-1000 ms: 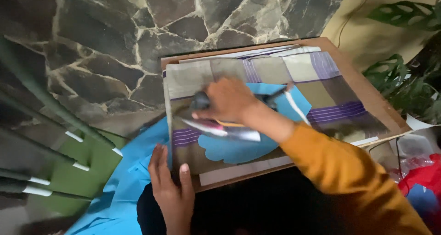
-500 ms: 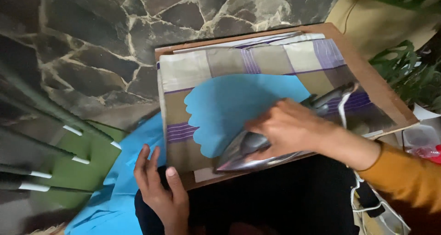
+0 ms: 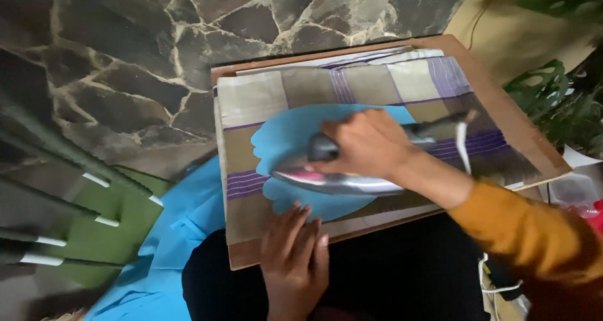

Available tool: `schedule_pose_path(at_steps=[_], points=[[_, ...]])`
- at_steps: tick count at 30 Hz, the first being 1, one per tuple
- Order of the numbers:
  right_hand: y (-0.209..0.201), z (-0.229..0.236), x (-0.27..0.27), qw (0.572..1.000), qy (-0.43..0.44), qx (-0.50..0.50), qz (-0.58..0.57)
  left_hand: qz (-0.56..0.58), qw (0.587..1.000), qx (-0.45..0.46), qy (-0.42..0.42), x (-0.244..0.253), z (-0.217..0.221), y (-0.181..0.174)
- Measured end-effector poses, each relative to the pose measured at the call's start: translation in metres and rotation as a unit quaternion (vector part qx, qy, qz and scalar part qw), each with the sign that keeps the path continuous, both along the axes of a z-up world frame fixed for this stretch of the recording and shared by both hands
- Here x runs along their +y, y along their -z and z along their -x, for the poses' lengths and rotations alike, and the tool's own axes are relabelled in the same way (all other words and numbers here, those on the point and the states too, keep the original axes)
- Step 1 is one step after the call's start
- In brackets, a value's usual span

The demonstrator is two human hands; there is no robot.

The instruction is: Ironing a blue scalloped fabric piece on a board and using a glue gun to apply adhesive.

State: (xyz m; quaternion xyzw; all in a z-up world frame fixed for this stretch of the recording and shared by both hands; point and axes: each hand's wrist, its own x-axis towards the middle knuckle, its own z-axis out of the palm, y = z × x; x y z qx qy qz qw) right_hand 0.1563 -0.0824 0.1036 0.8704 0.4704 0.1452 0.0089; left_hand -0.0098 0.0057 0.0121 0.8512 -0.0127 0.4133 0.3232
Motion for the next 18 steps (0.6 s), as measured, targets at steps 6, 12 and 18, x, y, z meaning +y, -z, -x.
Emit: schedule_pose_path(at_steps=[6, 12, 18], points=[[0.009, -0.029, 0.056, 0.997, 0.077, 0.017, 0.027, -0.017, 0.999, 0.035, 0.004, -0.003, -0.005, 0.005], [0.02, -0.066, 0.089, 0.994, 0.076, -0.038, -0.066, -0.063, 0.994, 0.092, -0.015, -0.005, -0.008, 0.005], [0.015, -0.059, 0.071, 0.997, 0.075, -0.006, -0.028, -0.079, 0.991, 0.109, -0.007, -0.002, -0.007, 0.004]])
